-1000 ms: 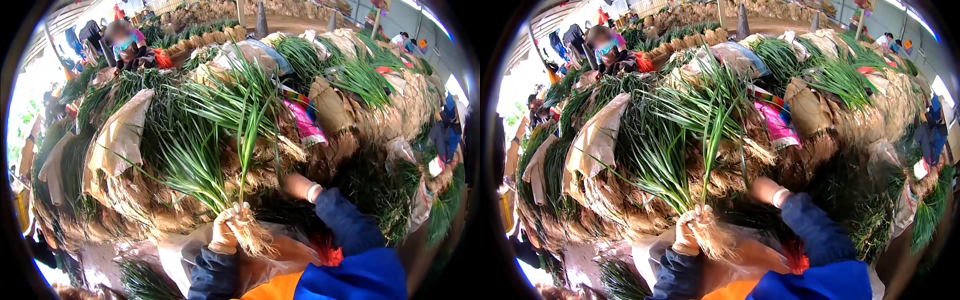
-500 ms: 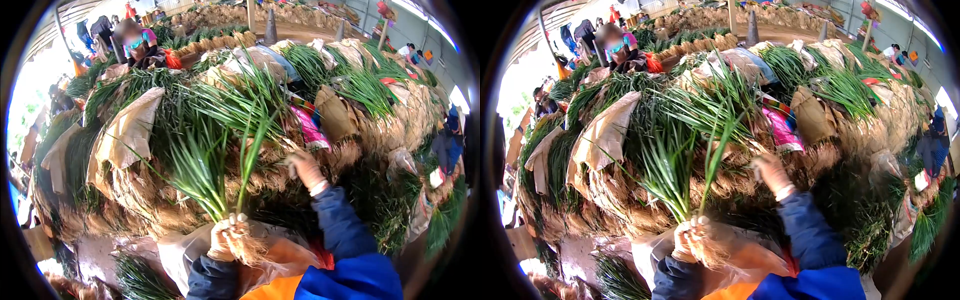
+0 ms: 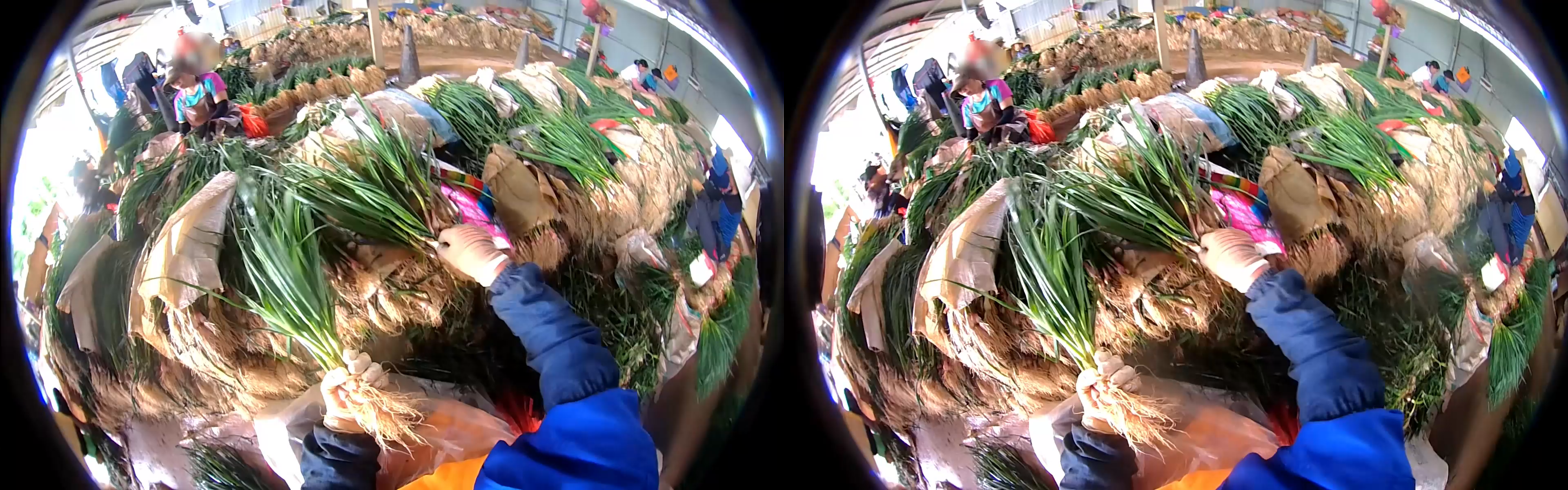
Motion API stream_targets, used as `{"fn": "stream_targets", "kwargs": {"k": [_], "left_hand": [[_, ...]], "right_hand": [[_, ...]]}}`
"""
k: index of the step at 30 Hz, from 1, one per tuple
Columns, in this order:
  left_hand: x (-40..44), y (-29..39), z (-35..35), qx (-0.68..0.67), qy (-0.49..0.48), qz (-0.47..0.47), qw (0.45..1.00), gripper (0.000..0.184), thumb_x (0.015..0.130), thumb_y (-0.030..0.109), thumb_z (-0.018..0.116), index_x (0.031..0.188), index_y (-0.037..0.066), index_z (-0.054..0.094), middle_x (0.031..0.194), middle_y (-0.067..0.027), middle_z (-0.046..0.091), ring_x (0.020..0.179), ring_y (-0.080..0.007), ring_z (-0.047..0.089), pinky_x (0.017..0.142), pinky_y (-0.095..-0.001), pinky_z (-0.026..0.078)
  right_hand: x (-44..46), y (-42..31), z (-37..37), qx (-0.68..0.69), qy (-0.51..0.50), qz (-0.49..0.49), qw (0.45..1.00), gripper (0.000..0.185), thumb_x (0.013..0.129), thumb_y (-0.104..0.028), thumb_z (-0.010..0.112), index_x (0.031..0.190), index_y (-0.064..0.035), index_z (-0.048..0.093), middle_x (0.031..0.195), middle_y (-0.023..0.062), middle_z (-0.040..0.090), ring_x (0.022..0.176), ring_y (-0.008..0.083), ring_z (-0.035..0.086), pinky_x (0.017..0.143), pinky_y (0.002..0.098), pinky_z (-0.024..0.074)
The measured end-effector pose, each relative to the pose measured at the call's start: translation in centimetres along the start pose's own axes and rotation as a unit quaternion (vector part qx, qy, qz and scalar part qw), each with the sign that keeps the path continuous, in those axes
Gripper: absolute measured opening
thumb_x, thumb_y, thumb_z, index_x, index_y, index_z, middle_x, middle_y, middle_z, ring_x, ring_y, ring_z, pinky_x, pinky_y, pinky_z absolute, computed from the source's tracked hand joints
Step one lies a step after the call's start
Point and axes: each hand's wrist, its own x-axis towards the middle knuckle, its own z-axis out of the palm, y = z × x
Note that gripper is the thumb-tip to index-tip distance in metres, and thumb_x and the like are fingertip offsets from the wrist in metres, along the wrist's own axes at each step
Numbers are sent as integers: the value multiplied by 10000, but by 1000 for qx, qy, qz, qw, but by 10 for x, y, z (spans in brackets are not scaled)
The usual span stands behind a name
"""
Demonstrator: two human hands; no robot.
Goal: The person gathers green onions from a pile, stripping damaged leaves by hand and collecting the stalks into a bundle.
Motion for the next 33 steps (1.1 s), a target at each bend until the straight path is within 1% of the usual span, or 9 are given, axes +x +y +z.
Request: {"fn": "stream_targets", "kwargs": {"k": [5, 8, 12, 15, 21, 28, 29, 31, 33], "left_hand": [[7, -1, -18, 37, 110, 7, 993, 247, 740, 147, 652, 965, 48, 623, 1145, -155, 610, 1015, -318, 556, 884, -409, 477], [20, -25, -13, 32, 99, -37, 994, 219, 736, 97, 633, 942, 24, 645, 1314, -236, 549, 1198, -347, 520, 860, -393, 497], [28, -23, -50, 89, 166, -19, 982, 127, 740, 106, 629, 818, 5, 625, 666, -68, 563, 673, -225, 540, 673, -373, 487], [33, -32, -12, 70, 171, 3, 983, 153, 725, 103, 645, 838, 1, 653, 836, -113, 651, 931, -277, 600, 870, -381, 482], [21, -19, -30, 85, 140, -16, 986, 205, 731, 139, 633, 885, 3, 635, 1026, -176, 643, 1026, -311, 580, 969, -425, 446], [4, 1, -37, 28, 109, -98, 989, 226, 773, 92, 597, 989, 31, 622, 1152, -173, 626, 897, -269, 610, 809, -405, 516], [4, 2, -39, 38, 111, -85, 989, 243, 772, 92, 595, 1004, 28, 623, 1205, -179, 609, 899, -272, 609, 798, -392, 521], [2, 2, -40, 31, 127, -83, 988, 284, 773, 93, 595, 1047, 21, 622, 1224, -175, 603, 904, -261, 612, 793, -382, 523], [2, -1, -30, 66, 132, -33, 989, 308, 779, 96, 595, 1074, 13, 621, 1225, -166, 605, 911, -246, 615, 795, -373, 522]], "right_hand": [[-16, -31, -90, 257, 135, -21, 957, 149, 890, -227, 631, 871, -87, 680, 740, 80, 643, 671, 210, 617, 603, 350, 467], [-58, -56, -66, 26, 83, -180, 980, 198, 879, -310, 644, 810, -124, 639, 681, 69, 581, 650, 270, 585, 586, 414, 462], [-103, -79, -23, 169, -6, -230, 959, 177, 826, -297, 706, 881, -135, 659, 725, 65, 608, 676, 272, 612, 604, 400, 494], [-89, -72, -10, 316, 56, -126, 939, 279, 833, -301, 723, 1030, -108, 675, 911, 81, 697, 807, 195, 676, 736, 308, 544], [-47, -84, 49, 443, -445, -124, 768, 757, 889, -618, 532, 1239, 53, 545, 1266, 216, 558, 1200, 298, 529, 1025, 383, 417], [-61, -90, 35, 352, -129, -133, 917, 168, 912, -238, 593, 867, -84, 643, 774, 86, 637, 747, 279, 633, 689, 398, 517], [-49, -72, 59, 228, 127, -262, 929, 194, 918, -238, 597, 804, -86, 635, 695, 49, 619, 581, 215, 596, 550, 338, 497], [-46, -63, 27, 706, -13, 161, 690, 212, 930, -233, 596, 793, -73, 616, 655, 13, 589, 466, 123, 513, 423, 259, 414], [-52, -54, 21, 693, -7, 215, 688, 231, 932, -245, 602, 806, -53, 612, 649, -1, 573, 429, 56, 449, 362, 216, 323]]}}
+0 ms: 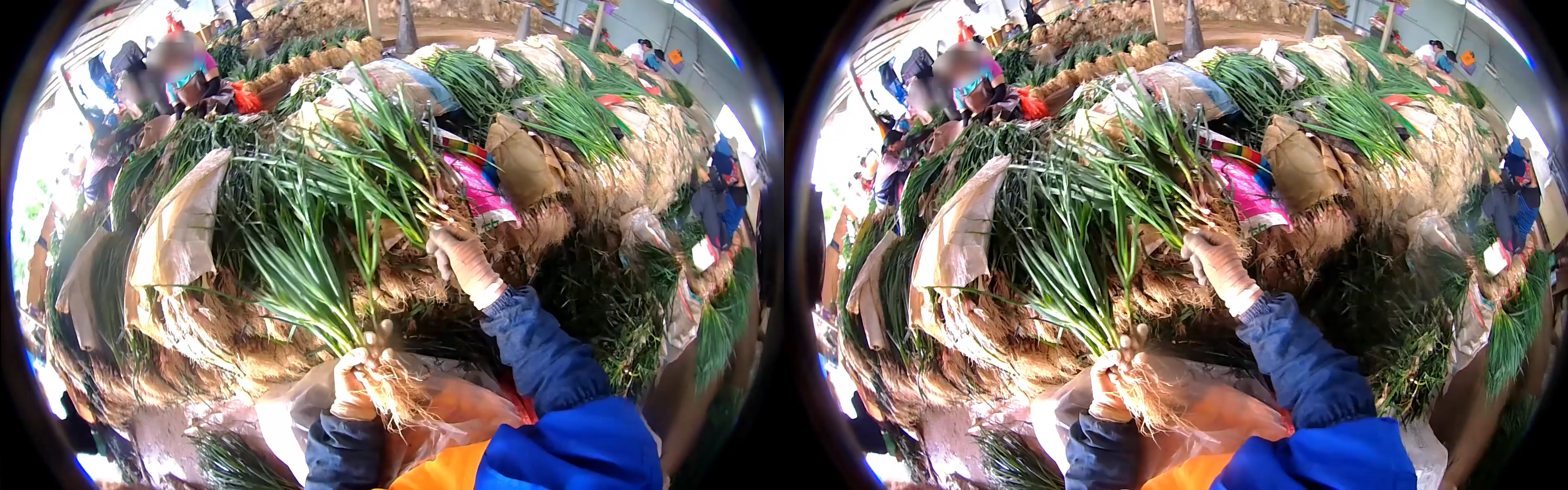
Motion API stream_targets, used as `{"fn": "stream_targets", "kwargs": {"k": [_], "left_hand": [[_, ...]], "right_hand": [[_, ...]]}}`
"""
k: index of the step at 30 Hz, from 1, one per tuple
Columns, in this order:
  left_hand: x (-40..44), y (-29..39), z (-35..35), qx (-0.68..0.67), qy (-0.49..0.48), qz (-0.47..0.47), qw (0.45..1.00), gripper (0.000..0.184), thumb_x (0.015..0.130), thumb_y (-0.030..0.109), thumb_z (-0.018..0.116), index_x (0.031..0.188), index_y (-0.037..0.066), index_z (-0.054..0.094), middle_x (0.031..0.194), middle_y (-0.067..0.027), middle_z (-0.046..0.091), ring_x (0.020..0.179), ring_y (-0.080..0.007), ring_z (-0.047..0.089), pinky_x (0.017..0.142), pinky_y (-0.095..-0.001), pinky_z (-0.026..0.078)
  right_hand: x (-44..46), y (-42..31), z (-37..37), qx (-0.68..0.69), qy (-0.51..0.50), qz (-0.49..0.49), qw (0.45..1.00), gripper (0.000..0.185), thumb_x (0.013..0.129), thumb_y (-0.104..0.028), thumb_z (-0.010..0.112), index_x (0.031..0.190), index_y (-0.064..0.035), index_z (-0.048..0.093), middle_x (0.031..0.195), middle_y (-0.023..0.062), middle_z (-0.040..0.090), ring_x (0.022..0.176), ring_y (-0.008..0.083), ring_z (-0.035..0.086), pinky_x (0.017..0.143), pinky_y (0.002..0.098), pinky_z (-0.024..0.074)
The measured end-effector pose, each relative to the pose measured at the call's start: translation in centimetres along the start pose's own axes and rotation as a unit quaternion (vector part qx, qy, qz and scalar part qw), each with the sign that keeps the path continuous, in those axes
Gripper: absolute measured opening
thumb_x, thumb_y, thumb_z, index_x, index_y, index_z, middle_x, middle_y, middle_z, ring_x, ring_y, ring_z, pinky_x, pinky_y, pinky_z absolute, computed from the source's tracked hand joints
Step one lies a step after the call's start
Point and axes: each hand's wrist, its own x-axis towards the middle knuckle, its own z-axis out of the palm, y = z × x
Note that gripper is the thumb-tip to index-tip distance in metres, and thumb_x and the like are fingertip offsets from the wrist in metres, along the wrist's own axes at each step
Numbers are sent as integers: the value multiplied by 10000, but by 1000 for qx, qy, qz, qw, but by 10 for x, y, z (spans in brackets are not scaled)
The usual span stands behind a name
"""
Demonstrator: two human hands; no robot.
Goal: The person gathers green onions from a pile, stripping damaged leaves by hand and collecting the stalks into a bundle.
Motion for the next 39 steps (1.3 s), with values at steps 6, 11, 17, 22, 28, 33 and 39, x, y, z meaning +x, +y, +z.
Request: {"fn": "stream_targets", "kwargs": {"k": [6, 11, 17, 22, 28, 33, 39], "left_hand": [[7, 4, -12, -11, -27, -61, 998, 576, 833, 221, 611, 1352, 49, 431, 993, -38, 580, 881, -219, 592, 711, -372, 530], [3, -3, 18, 7, -64, -36, 997, 295, 820, 170, 629, 1086, 113, 516, 873, -1, 508, 796, -163, 510, 739, -340, 477], [-8, 5, 26, 62, 29, 5, 998, 217, 774, 129, 654, 961, 72, 559, 905, -67, 592, 789, -194, 589, 723, -336, 517], [17, -20, 3, 125, 95, -47, 986, 257, 745, 124, 674, 973, 14, 630, 751, -70, 599, 703, -182, 572, 736, -302, 499], [17, -22, 6, 145, 78, 9, 986, 213, 760, 88, 663, 951, 2, 622, 774, -81, 614, 763, -209, 592, 776, -395, 517], [1, -9, 38, 28, -40, -56, 997, 178, 781, 138, 630, 922, 105, 526, 877, -53, 511, 780, -184, 525, 725, -376, 487], [-21, -10, 54, 33, 36, 71, 996, 231, 795, 191, 639, 1009, 124, 583, 1085, -65, 623, 1055, -247, 568, 947, -444, 442]], "right_hand": [[-30, 21, -48, -636, 34, -123, 761, 242, 851, -314, 628, 917, -82, 648, 779, 107, 668, 670, 288, 655, 624, 427, 512], [14, 26, -18, -730, -2, -115, 674, 234, 813, -284, 658, 832, -59, 597, 720, 168, 630, 680, 354, 633, 596, 466, 481], [2, 10, -23, -556, -21, -200, 807, 151, 839, -228, 643, 853, -78, 655, 735, 126, 628, 633, 333, 624, 606, 438, 502], [-32, 46, 6, -562, -208, -345, 723, 92, 865, -103, 564, 892, -86, 650, 922, 98, 653, 796, 276, 648, 715, 390, 536], [-59, 41, 34, -568, -109, -289, 763, 165, 877, -244, 569, 964, -124, 643, 636, 108, 578, 600, 342, 588, 569, 444, 468], [-26, 88, 29, -444, 32, -235, 864, 126, 871, -86, 534, 954, -69, 628, 743, 127, 596, 755, 269, 622, 704, 370, 499], [-49, 101, -103, -703, -252, -61, 662, 332, 852, -383, 580, 928, -70, 659, 894, 168, 675, 829, 361, 654, 721, 459, 512]]}}
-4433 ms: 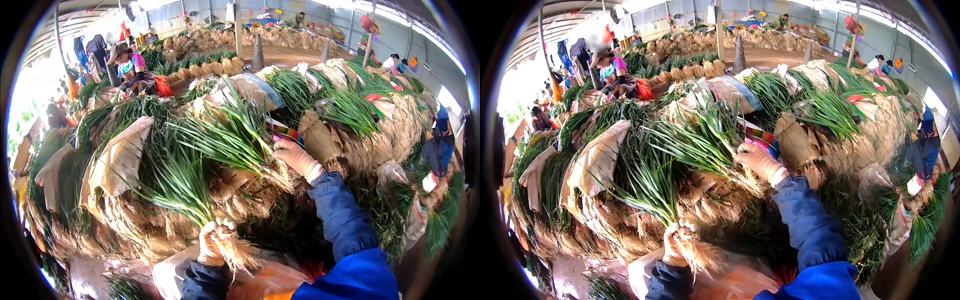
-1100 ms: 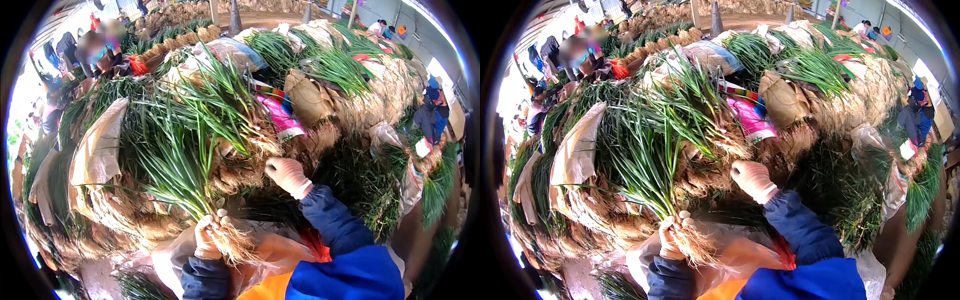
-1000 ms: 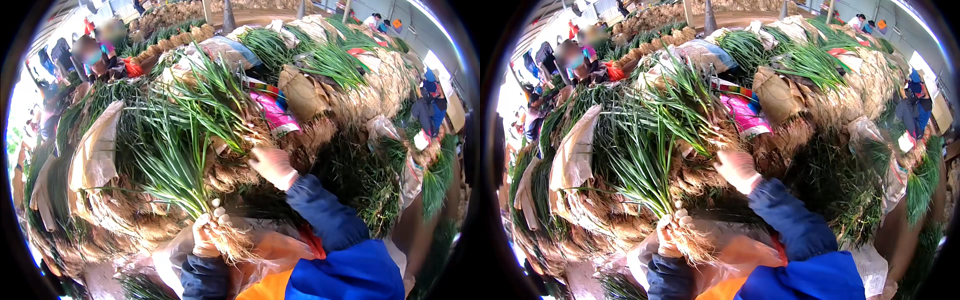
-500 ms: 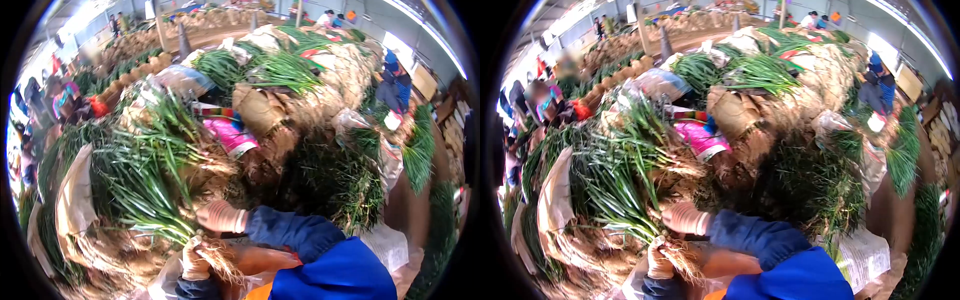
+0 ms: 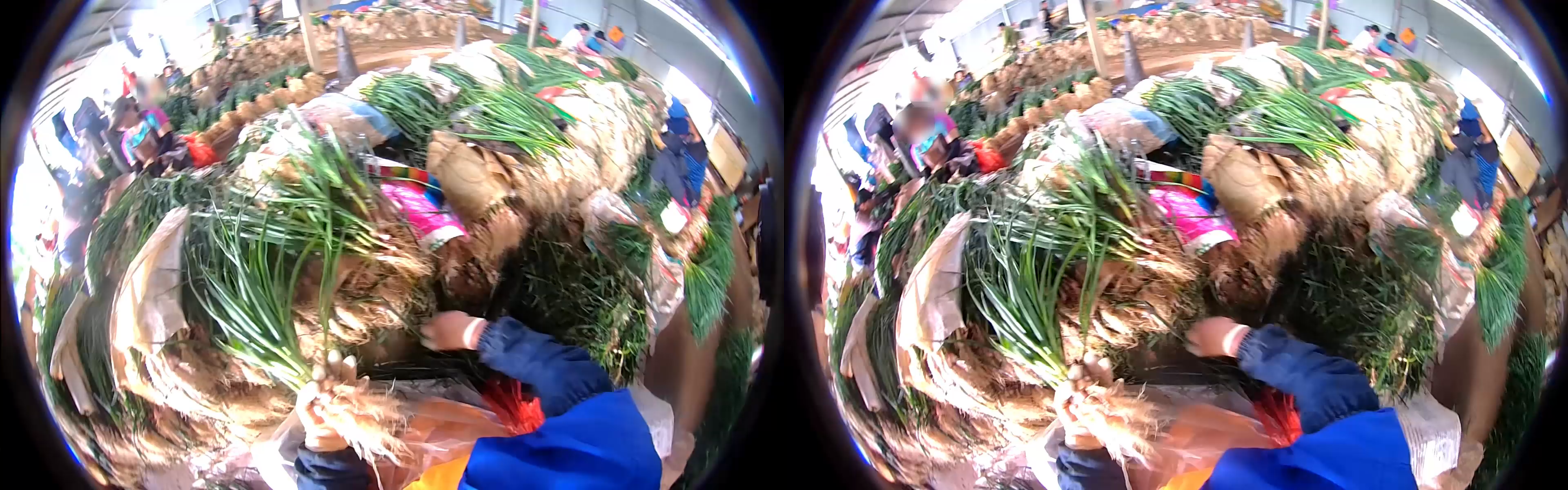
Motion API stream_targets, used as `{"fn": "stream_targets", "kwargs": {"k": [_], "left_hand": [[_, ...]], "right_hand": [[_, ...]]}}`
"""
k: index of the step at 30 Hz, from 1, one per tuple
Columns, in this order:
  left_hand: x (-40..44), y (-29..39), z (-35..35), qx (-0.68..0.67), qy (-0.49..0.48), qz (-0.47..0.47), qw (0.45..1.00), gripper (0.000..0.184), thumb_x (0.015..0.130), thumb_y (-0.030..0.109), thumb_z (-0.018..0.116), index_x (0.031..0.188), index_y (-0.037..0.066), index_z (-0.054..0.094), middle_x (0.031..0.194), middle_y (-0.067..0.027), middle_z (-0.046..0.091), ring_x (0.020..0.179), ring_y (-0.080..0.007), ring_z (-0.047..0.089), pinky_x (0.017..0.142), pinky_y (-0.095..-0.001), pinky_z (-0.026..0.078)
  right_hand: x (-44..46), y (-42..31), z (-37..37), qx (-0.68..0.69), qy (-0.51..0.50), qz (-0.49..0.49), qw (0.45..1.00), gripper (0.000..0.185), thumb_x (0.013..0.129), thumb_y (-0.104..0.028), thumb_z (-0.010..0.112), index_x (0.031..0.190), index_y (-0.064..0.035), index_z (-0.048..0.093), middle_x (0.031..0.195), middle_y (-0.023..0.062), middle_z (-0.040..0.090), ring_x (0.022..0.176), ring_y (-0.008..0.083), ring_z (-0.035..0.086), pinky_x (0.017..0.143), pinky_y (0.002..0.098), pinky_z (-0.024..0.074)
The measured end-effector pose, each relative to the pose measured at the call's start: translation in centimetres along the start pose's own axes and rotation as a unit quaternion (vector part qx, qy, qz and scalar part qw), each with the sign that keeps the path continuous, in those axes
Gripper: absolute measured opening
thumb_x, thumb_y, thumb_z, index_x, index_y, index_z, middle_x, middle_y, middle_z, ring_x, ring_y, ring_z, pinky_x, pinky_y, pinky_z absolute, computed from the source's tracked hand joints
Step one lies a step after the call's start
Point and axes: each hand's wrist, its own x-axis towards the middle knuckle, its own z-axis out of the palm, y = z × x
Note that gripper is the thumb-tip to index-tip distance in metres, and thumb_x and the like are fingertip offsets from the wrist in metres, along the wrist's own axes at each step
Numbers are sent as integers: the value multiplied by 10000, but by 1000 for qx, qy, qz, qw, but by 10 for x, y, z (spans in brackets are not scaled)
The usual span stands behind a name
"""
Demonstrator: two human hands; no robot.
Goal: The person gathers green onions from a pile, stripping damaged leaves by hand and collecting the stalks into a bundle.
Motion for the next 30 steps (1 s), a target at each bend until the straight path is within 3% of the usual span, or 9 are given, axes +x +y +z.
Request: {"fn": "stream_targets", "kwargs": {"k": [2, 4, 7, 9, 15, 19, 22, 24, 30], "left_hand": [[38, 2, -56, 35, -10, 7, 999, 182, 773, 184, 672, 910, 73, 627, 1025, -83, 635, 975, -267, 599, 864, -452, 498], [40, -7, -67, 32, 4, -17, 999, 162, 767, 189, 688, 845, 60, 626, 1011, -103, 630, 907, -267, 611, 754, -442, 539], [35, -1, -61, -20, -51, -49, 997, 209, 784, 182, 672, 952, 67, 626, 917, -67, 591, 857, -218, 590, 697, -374, 531], [29, 15, -38, -72, -108, -75, 989, 549, 815, 163, 637, 1328, 102, 452, 848, 12, 487, 742, -148, 486, 648, -307, 452], [19, 50, 1, -37, -213, 11, 976, 579, 816, 168, 626, 1361, 116, 437, 864, 7, 490, 811, -157, 491, 687, -312, 445], [35, 35, -41, 37, 5, 52, 998, 363, 859, 257, 635, 1170, 82, 566, 836, 9, 599, 729, -154, 563, 645, -297, 476], [44, 24, -44, 69, -31, 30, 997, 207, 849, 250, 638, 978, 91, 605, 768, -4, 599, 659, -157, 560, 624, -313, 493], [56, 6, -38, 31, -51, 44, 997, 195, 838, 212, 638, 964, 65, 610, 737, -10, 590, 598, -129, 529, 637, -306, 500], [64, -9, -23, 67, -34, 20, 997, 148, 828, 198, 621, 830, 54, 591, 701, -21, 571, 591, -132, 527, 612, -306, 495]], "right_hand": [[-25, -4, -42, -122, -261, 59, 956, 398, 804, -424, 604, 1052, -124, 689, 933, 172, 692, 910, 353, 666, 789, 464, 515], [-18, -7, -71, 20, 78, 97, 992, 262, 856, -397, 591, 899, -146, 653, 726, 96, 651, 692, 317, 645, 635, 456, 505], [15, -19, -133, 34, 429, 83, 899, 113, 875, -247, 616, 852, -136, 622, 664, 73, 615, 551, 263, 605, 513, 393, 457], [46, -21, -156, -51, 369, 122, 920, 149, 854, -261, 625, 862, -112, 618, 697, 111, 634, 626, 315, 630, 581, 443, 482], [95, -6, -180, 44, 167, 150, 973, 375, 834, -327, 602, 1107, -75, 651, 962, 212, 674, 926, 378, 639, 814, 442, 498], [97, 17, -179, 506, 112, 106, 848, 328, 790, -307, 766, 952, -30, 695, 838, 81, 684, 786, 155, 614, 735, 297, 480], [67, 6, -201, 362, 273, 55, 889, 218, 868, -262, 681, 883, -44, 692, 818, 77, 671, 769, 190, 630, 711, 328, 492], [49, -11, -221, -1, 509, 13, 861, 155, 796, -201, 616, 710, -84, 670, 685, 140, 615, 648, 308, 611, 606, 410, 472], [7, -124, -151, -213, 320, -102, 918, 211, 818, -160, 588, 993, -42, 588, 766, 25, 556, 631, 150, 566, 456, 328, 463]]}}
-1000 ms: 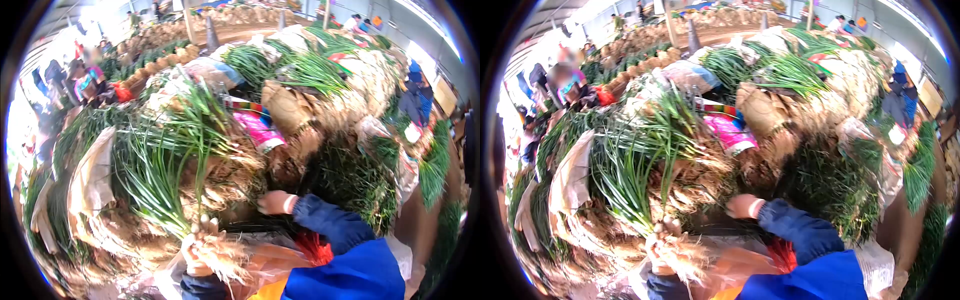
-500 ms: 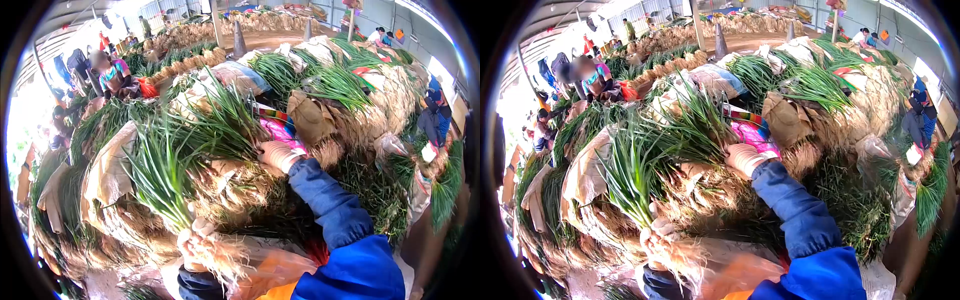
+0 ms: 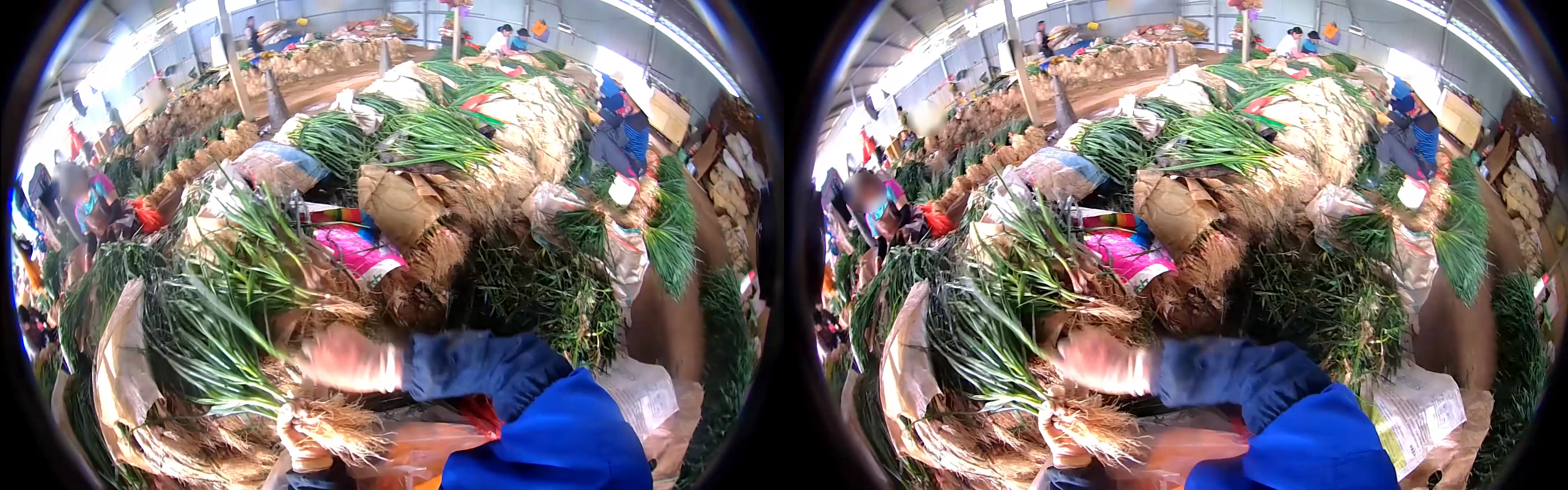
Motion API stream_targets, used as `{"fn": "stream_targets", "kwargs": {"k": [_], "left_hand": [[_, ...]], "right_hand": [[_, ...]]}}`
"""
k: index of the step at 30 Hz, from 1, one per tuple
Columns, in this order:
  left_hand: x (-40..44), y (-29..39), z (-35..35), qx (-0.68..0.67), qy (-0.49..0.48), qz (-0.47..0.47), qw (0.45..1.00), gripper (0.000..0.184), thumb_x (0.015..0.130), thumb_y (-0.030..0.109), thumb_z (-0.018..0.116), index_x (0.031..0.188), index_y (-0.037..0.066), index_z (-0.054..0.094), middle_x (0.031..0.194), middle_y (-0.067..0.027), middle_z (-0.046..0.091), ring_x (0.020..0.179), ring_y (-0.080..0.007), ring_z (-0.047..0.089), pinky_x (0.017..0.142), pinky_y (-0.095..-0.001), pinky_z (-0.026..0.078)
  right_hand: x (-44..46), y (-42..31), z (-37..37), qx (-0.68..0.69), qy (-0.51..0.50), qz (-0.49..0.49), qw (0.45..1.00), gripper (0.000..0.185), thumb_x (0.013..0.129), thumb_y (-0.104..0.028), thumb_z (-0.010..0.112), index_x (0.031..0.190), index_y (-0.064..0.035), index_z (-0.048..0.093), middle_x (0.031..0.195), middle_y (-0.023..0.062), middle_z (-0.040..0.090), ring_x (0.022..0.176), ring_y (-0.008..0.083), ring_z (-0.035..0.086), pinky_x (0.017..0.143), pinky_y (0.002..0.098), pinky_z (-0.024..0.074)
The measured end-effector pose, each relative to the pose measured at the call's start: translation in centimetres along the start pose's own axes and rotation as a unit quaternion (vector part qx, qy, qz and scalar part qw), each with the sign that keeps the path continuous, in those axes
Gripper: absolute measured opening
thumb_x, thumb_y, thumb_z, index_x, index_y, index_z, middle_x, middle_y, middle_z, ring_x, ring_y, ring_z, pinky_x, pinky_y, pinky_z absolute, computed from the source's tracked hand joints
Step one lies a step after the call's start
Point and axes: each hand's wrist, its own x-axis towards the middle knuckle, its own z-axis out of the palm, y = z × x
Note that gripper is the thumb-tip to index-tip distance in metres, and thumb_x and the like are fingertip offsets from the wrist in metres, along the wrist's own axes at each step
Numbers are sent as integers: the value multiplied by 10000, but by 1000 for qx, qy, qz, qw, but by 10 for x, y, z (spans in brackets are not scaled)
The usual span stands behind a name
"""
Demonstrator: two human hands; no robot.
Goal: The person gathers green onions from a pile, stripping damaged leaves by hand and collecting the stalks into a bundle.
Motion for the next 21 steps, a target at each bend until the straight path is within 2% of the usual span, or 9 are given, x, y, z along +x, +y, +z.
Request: {"fn": "stream_targets", "kwargs": {"k": [3, 4, 5, 7, 9, 12, 13, 15, 21], "left_hand": [[-4, 4, -14, -6, -35, -38, 999, 243, 790, 201, 626, 954, 23, 599, 730, -25, 576, 639, -156, 553, 623, -304, 493], [-7, 1, -17, 1, 0, -24, 1000, 320, 773, 206, 622, 1018, 4, 586, 744, -32, 585, 651, -169, 560, 620, -299, 492], [-13, 3, -11, 18, 41, -16, 999, 278, 796, 189, 632, 1010, 14, 604, 718, -7, 591, 667, -147, 566, 688, -297, 496], [-24, 9, -2, -53, -6, -101, 993, 267, 780, 183, 660, 1009, 50, 624, 993, -106, 632, 854, -223, 593, 783, -385, 517], [-19, -2, -34, -131, -17, -104, 986, 234, 799, 190, 645, 998, 67, 630, 1125, -118, 600, 919, -231, 570, 767, -367, 516], [-29, 6, -21, -146, -56, -103, 982, 291, 774, 154, 644, 1029, 24, 592, 1078, -145, 596, 921, -270, 564, 801, -390, 503], [-30, 7, -25, -147, -55, -100, 983, 291, 774, 154, 644, 1029, 24, 592, 1078, -145, 596, 921, -270, 564, 801, -390, 503], [-30, 10, -34, -104, -48, -94, 989, 290, 777, 161, 639, 1025, 20, 589, 1042, -149, 598, 926, -267, 558, 799, -386, 502], [-32, 10, -38, -108, -17, -99, 989, 266, 753, 150, 651, 956, -5, 578, 830, -132, 593, 883, -262, 562, 755, -342, 487]], "right_hand": [[-28, -18, 13, 261, -166, -47, 950, 294, 733, -131, 600, 1024, -104, 629, 903, 117, 625, 847, 270, 642, 668, 430, 533], [-32, -9, 0, 319, -154, -30, 935, 271, 796, -159, 605, 1061, -112, 641, 956, 112, 643, 899, 262, 651, 730, 398, 542], [-37, -3, 27, 418, -44, -7, 907, 256, 864, -213, 613, 1103, -122, 639, 970, 101, 665, 873, 301, 660, 730, 375, 544], [-24, 7, 30, 413, 9, 135, 900, 188, 900, -204, 612, 1054, -109, 663, 873, 108, 680, 854, 287, 665, 730, 359, 532], [-8, 1, 52, 491, -76, 235, 836, 237, 921, -305, 607, 974, -81, 668, 842, 107, 678, 830, 256, 663, 755, 357, 511], [16, -27, 56, 580, -207, 219, 757, 351, 917, -383, 614, 1014, -48, 659, 817, 93, 672, 739, 184, 615, 718, 347, 497], [19, -39, 55, 651, -213, 252, 683, 358, 890, -382, 637, 987, -38, 644, 798, 118, 667, 710, 235, 637, 683, 373, 502], [21, -51, 60, 535, -134, 227, 803, 342, 849, -358, 669, 962, -37, 629, 791, 143, 662, 703, 294, 651, 654, 394, 504], [26, -63, 75, 382, 5, 227, 896, 401, 802, -366, 701, 1036, -57, 601, 817, 158, 663, 759, 352, 651, 685, 426, 508]]}}
